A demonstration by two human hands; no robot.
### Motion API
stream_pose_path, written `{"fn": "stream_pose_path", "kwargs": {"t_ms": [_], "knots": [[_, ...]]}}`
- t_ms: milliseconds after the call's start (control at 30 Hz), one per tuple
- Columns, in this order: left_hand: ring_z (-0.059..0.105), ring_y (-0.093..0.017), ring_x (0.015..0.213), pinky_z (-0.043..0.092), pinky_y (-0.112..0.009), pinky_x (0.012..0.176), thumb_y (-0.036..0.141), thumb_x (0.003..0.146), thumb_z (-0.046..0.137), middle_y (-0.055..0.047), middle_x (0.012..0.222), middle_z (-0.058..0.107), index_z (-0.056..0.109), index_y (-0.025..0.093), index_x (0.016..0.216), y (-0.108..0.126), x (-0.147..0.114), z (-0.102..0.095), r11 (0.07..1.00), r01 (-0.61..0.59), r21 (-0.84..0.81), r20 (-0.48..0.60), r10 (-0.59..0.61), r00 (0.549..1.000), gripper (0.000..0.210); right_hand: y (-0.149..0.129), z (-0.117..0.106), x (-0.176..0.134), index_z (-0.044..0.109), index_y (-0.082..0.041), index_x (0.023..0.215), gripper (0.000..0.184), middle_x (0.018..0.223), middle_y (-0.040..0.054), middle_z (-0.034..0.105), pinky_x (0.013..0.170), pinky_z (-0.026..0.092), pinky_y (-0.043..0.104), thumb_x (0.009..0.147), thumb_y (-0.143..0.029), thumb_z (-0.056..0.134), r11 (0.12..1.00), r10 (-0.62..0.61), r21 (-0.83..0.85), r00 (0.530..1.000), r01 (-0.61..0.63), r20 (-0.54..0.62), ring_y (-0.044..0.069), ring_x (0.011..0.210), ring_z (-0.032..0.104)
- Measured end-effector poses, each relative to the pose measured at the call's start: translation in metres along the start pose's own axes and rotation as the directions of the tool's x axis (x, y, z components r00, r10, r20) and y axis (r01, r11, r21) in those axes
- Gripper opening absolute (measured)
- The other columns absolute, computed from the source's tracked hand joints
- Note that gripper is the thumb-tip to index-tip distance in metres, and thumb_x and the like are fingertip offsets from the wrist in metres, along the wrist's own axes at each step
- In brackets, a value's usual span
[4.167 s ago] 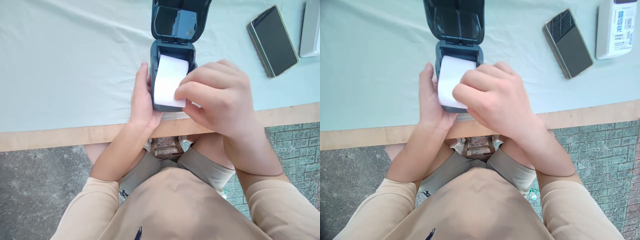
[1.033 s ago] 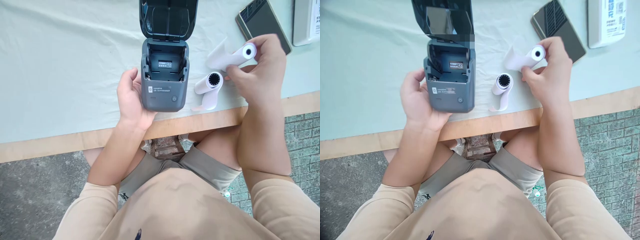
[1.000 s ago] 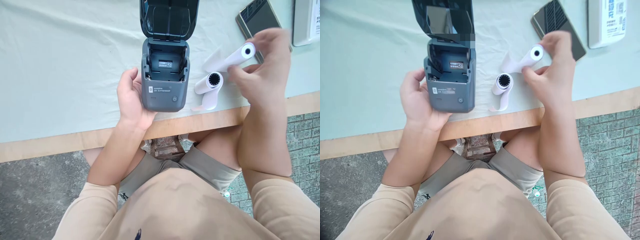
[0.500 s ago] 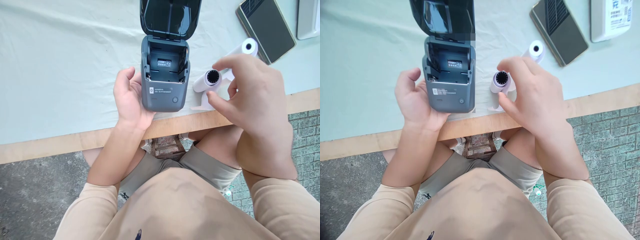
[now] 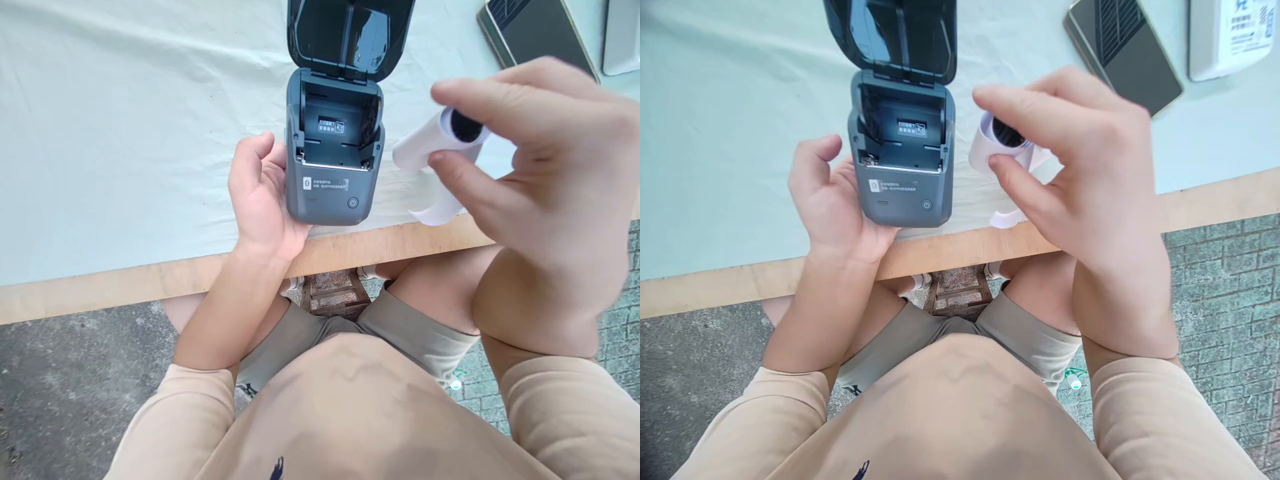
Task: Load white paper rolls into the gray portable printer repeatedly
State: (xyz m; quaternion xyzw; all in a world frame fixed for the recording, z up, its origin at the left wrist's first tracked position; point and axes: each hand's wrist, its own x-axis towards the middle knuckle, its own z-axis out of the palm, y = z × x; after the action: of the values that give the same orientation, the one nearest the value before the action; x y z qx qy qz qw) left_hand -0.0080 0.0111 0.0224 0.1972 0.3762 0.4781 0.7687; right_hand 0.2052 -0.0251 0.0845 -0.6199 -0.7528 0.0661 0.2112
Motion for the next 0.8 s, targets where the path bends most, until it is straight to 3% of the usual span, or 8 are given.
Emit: {"fn": "stream_pose_path", "kwargs": {"t_ms": [100,200,233,300,433,533,667,800], "knots": [[0.069,-0.032,0.122,0.062,-0.038,0.095,0.049,0.095,0.048,-0.008,0.099,0.078,0.070,0.021,0.088,-0.001,0.000,0.000,1.000,-0.005,0.015,0.000,0.005,1.000,0.037,-0.006,-0.006,0.002,0.062,-0.043,0.140,0.043,0.122,0.0018,0.068,0.094,0.053,0.044,0.098,-0.039,0.057,0.998,-0.053,0.016,0.998,0.054,-0.042,0.028,0.115,0.064],[0.068,-0.031,0.124,0.061,-0.036,0.098,0.048,0.096,0.042,-0.009,0.094,0.078,0.070,0.021,0.087,-0.003,0.000,-0.001,0.999,-0.006,0.031,0.005,0.005,1.000,0.040,-0.028,-0.010,0.020,0.048,-0.048,0.148,0.057,0.134,-0.0018,0.061,0.081,0.053,0.039,0.093,-0.041,0.060,1.000,-0.017,0.017,0.994,0.015,0.104,0.027,0.109,0.067],[0.067,-0.030,0.125,0.061,-0.035,0.098,0.047,0.097,0.041,-0.009,0.092,0.078,0.070,0.021,0.087,-0.004,0.000,-0.001,0.999,-0.007,0.034,0.006,0.007,1.000,0.040,-0.038,-0.010,0.029,0.047,-0.048,0.147,0.059,0.136,-0.0030,0.060,0.076,0.051,0.038,0.090,-0.044,0.062,1.000,0.022,-0.020,0.985,-0.019,0.171,0.028,0.107,0.067],[0.067,-0.030,0.126,0.061,-0.035,0.098,0.048,0.098,0.044,-0.008,0.089,0.077,0.069,0.022,0.084,-0.005,-0.001,-0.001,1.000,-0.018,0.020,0.007,0.017,1.000,0.039,-0.059,-0.008,0.047,0.046,-0.045,0.147,0.055,0.129,-0.0022,0.062,0.077,0.044,0.040,0.092,-0.045,0.047,0.970,0.071,-0.241,0.963,-0.006,0.261,0.031,0.114,0.065],[0.067,-0.031,0.126,0.062,-0.033,0.093,0.054,0.093,0.063,-0.005,0.090,0.076,0.067,0.023,0.080,-0.010,-0.003,-0.002,0.998,-0.057,0.000,0.011,0.057,0.998,0.033,-0.086,-0.002,0.071,0.012,-0.041,0.163,0.083,0.131,0.0006,0.062,0.079,0.038,0.042,0.085,-0.032,0.040,0.878,0.133,-0.472,0.906,0.080,0.401,0.034,0.123,0.060],[0.070,-0.031,0.115,0.060,-0.032,0.081,0.048,0.090,0.069,-0.004,0.092,0.076,0.066,0.025,0.080,-0.013,-0.004,-0.003,0.998,-0.059,0.031,0.030,0.058,0.998,0.026,-0.091,0.004,0.076,0.020,-0.034,0.159,0.081,0.123,0.0061,0.063,0.083,0.044,0.046,0.083,-0.028,0.047,0.855,0.148,-0.508,0.888,0.107,0.435,0.038,0.116,0.064],[0.071,-0.022,0.088,0.055,-0.029,0.069,0.039,0.091,0.069,-0.002,0.089,0.071,0.068,0.023,0.085,-0.015,-0.003,-0.004,0.996,-0.089,-0.031,0.058,0.091,0.994,0.017,-0.096,0.013,0.077,0.039,-0.028,0.142,0.055,0.108,0.0108,0.067,0.083,0.050,0.051,0.089,-0.024,0.048,0.845,0.137,-0.517,0.880,0.136,0.455,0.040,0.107,0.069],[0.066,-0.017,0.076,0.052,-0.027,0.066,0.039,0.087,0.073,-0.001,0.082,0.067,0.065,0.022,0.081,-0.014,-0.001,-0.005,0.997,-0.064,-0.052,0.045,0.066,0.997,0.020,-0.096,0.018,0.078,0.040,-0.025,0.140,0.054,0.102,0.0112,0.066,0.082,0.054,0.056,0.089,-0.024,0.056,0.825,0.143,-0.541,0.865,0.164,0.481,0.042,0.101,0.070]]}}
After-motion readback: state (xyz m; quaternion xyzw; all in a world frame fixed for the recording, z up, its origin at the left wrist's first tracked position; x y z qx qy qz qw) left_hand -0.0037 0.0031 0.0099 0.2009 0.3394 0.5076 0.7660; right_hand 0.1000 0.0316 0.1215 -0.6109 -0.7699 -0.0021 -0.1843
